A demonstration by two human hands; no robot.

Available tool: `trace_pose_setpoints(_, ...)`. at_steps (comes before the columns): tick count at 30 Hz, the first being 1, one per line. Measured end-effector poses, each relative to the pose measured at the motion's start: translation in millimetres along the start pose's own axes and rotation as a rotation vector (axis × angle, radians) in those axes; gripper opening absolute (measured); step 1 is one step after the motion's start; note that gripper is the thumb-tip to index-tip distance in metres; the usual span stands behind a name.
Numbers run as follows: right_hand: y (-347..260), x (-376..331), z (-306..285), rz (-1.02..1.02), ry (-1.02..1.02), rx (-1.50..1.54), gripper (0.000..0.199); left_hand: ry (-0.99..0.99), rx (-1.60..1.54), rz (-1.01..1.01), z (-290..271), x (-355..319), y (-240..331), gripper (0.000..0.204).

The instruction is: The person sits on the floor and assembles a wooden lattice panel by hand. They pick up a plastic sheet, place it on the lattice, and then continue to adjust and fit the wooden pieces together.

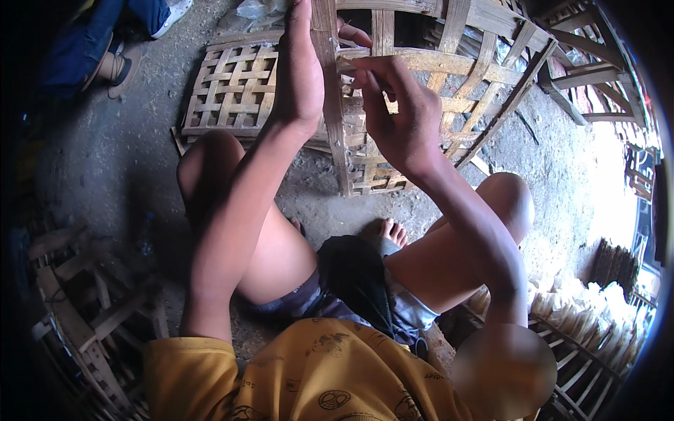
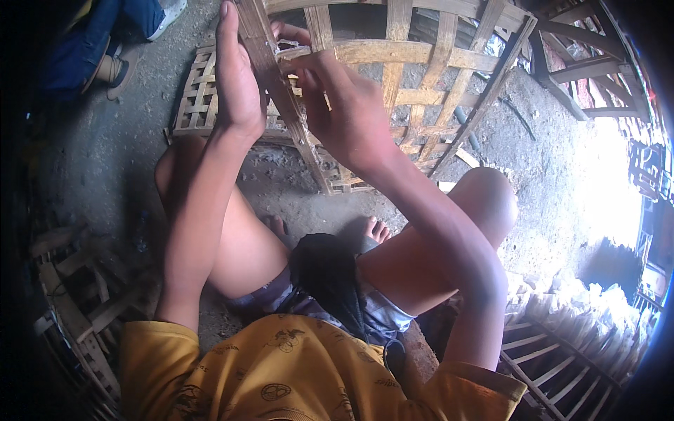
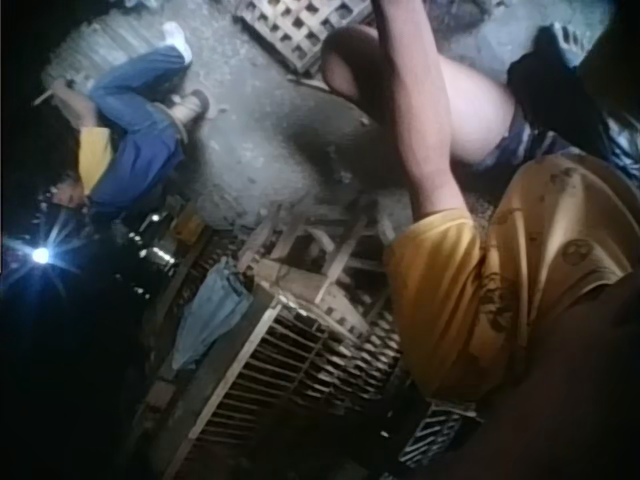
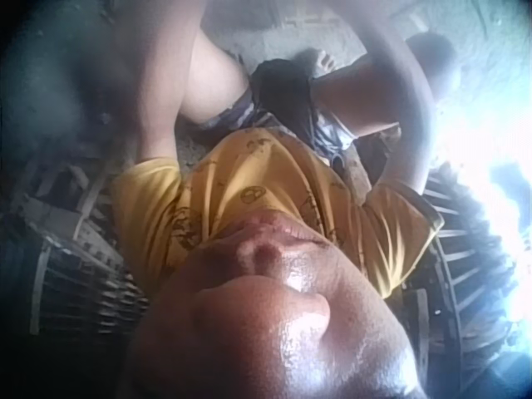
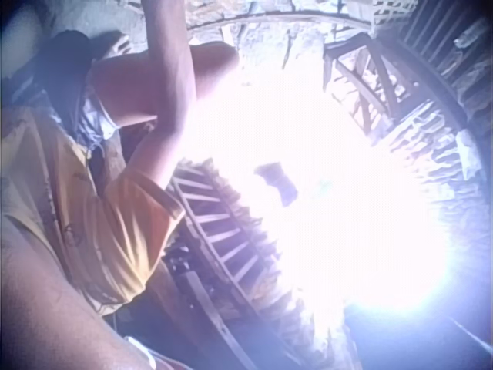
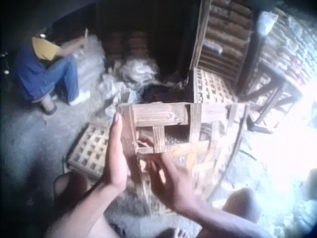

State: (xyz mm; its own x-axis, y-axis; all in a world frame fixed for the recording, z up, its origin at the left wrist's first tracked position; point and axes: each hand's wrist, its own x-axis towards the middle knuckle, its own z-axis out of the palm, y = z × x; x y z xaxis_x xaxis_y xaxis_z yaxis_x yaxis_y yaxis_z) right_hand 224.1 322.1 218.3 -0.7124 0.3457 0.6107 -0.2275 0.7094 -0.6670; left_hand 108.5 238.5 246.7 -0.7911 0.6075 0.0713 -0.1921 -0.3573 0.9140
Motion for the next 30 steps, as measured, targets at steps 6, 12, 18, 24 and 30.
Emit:
trace_pose_setpoints(6,5,-10,9,0.005,-0.057,-0.022,0.019,0.037,-0.019,0.012,-3,4,-5,0.069)
trace_pose_setpoints(12,8,-14,11,0.047,-0.086,-0.057,0.018,0.022,-0.006,-0.038,-5,1,-1,0.069)
trace_pose_setpoints(18,15,-25,17,0.043,-0.099,-0.025,0.020,0.071,-0.085,-0.100,-6,3,-3,0.068)
trace_pose_setpoints(24,7,-16,5,0.147,-0.211,0.002,0.020,0.101,-0.065,-0.095,-9,2,-4,0.066)
trace_pose_setpoints(30,9,-9,-7,0.234,-0.332,0.071,0.023,0.182,-0.062,-0.075,-5,0,-3,0.066)
